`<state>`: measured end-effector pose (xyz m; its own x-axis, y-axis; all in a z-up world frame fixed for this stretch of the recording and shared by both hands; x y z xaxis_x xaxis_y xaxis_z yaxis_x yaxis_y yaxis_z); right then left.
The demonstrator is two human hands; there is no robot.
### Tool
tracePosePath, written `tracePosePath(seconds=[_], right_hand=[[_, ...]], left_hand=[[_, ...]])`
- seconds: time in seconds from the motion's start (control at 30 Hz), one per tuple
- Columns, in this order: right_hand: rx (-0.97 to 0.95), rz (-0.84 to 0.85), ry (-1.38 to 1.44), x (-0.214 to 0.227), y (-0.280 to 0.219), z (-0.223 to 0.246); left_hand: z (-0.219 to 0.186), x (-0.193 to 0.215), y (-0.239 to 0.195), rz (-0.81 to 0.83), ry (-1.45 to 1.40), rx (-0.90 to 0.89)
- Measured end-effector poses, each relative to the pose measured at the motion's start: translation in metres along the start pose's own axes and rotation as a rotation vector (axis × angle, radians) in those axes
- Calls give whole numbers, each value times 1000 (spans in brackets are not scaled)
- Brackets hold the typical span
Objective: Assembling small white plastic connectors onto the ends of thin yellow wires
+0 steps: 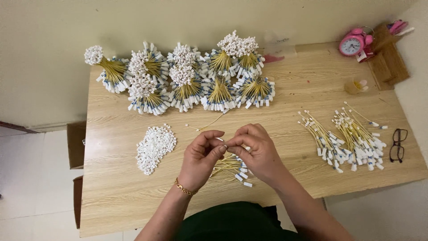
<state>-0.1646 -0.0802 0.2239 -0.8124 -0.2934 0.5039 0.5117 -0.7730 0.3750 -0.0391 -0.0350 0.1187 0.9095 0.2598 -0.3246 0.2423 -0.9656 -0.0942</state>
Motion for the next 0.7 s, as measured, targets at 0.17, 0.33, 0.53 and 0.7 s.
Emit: tracePosePath(seconds=[0.17,0.33,0.53,0.7], right_hand=[[-71,33,73,-4,-1,-10],[-21,-38,107,-1,-4,1],[-28,-24,141,-4,-5,-8],[-186,86,307,-9,-5,-13]], left_hand=[[-6,-4,1,44,2,-13],[-8,-5,2,56,-48,-14],[-3,-3,5,61,-37,-18],[17,-4,4,103,-254,106]])
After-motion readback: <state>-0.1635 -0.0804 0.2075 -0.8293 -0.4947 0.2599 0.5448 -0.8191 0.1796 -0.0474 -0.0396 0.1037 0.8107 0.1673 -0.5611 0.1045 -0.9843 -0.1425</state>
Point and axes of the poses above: each hand's wrist, its own y-axis towards the middle knuckle, its own x-axis out of the back of the hand, z = x × y, the point moved 10 cm from there along y, towards the middle knuckle, and after that the axes turned 1 degree about -y, right-handed, at the moved point
